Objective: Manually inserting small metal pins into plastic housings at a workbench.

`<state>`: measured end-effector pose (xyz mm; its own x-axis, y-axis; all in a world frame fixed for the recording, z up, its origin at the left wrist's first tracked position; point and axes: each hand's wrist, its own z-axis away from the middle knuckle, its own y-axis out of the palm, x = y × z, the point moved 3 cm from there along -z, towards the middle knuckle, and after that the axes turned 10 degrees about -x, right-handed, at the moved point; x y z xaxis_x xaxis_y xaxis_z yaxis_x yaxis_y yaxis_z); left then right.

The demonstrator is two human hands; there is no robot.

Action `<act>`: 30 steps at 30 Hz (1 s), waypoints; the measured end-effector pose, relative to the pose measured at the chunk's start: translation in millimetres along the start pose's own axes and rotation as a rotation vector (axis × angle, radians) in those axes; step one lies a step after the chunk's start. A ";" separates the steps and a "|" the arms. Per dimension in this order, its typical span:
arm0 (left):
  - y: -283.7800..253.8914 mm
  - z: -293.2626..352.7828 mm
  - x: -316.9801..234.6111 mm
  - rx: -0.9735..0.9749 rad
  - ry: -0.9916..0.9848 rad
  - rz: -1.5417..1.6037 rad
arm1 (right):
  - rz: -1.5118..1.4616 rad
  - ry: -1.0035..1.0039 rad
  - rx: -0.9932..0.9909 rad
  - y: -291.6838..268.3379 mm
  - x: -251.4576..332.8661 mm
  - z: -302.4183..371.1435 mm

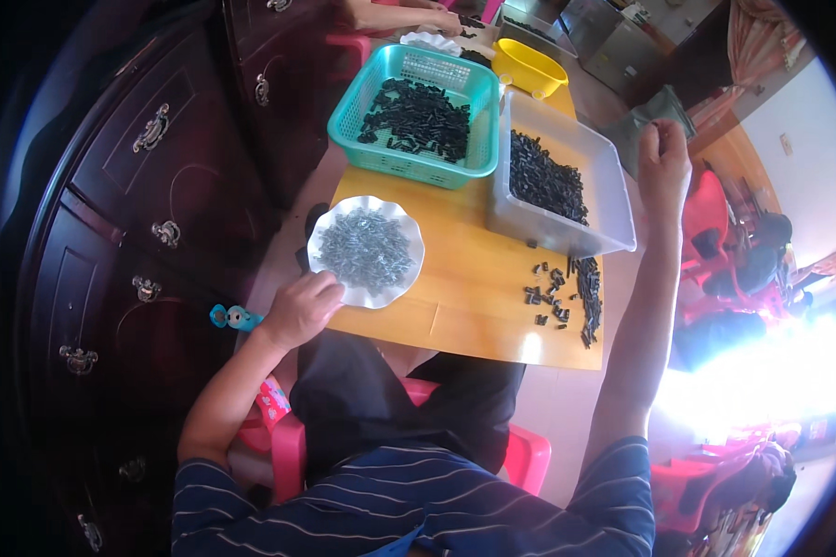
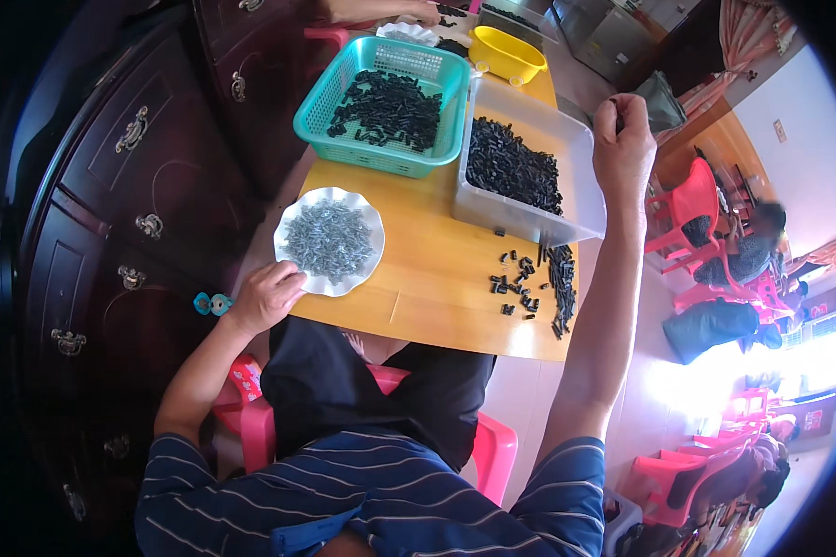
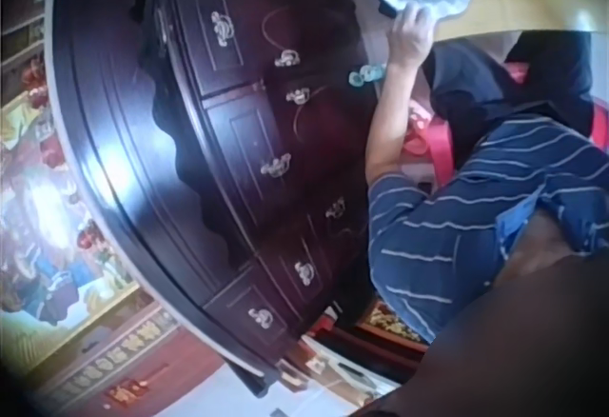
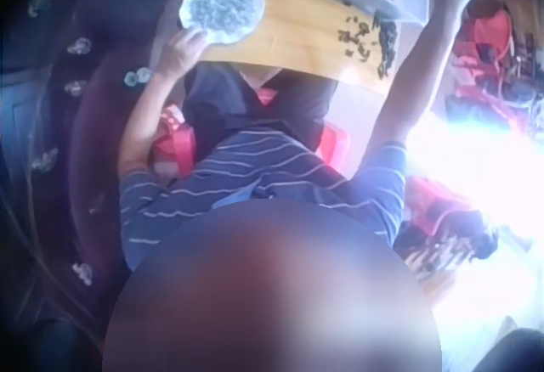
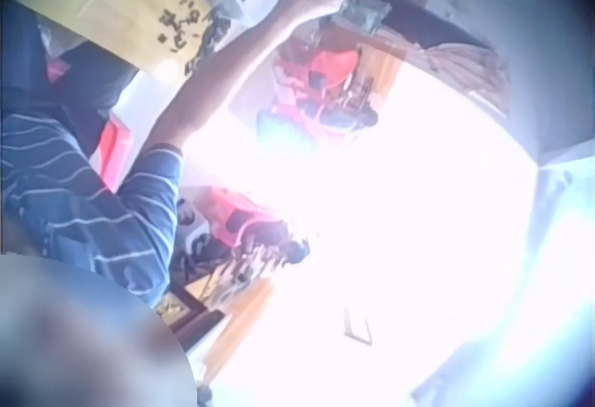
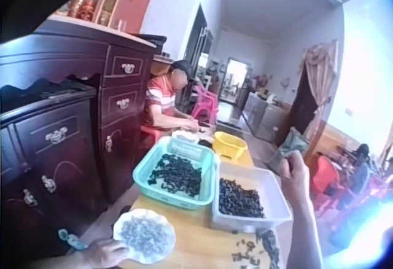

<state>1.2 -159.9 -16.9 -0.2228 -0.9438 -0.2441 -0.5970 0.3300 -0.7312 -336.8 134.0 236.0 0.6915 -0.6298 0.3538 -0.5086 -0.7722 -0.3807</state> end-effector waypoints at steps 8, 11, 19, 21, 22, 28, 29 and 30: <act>2.9 3.9 0.5 0.005 -0.027 0.021 | 0.140 0.022 0.176 39.2 -27.4 3.8; 6.7 -0.9 -0.6 0.019 -0.002 0.023 | 0.254 -0.063 0.366 70.4 -84.0 34.8; 1.8 -3.7 0.4 -0.005 0.074 -0.032 | -0.231 -0.141 0.106 49.2 -13.9 118.0; -1.2 -3.5 0.9 -0.042 0.086 -0.012 | -0.331 -0.163 0.107 50.8 2.3 149.4; -3.1 -0.9 0.4 -0.027 0.093 -0.018 | -0.325 -0.187 0.158 55.4 8.7 169.9; -10.2 -1.0 -7.5 0.000 0.070 -0.020 | -0.467 -0.082 0.555 89.5 29.9 256.0; -9.6 -2.2 -9.1 0.005 0.059 -0.030 | -0.444 -0.122 0.577 93.1 33.6 263.6; -11.6 -1.1 -9.5 0.012 0.047 -0.044 | -0.441 -0.110 0.672 99.6 38.7 272.8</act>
<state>9.4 -154.7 -5.5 -0.2325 -0.9554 -0.1821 -0.5977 0.2881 -0.7482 -220.8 55.5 -21.3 0.8208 -0.2402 0.5182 0.2153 -0.7103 -0.6702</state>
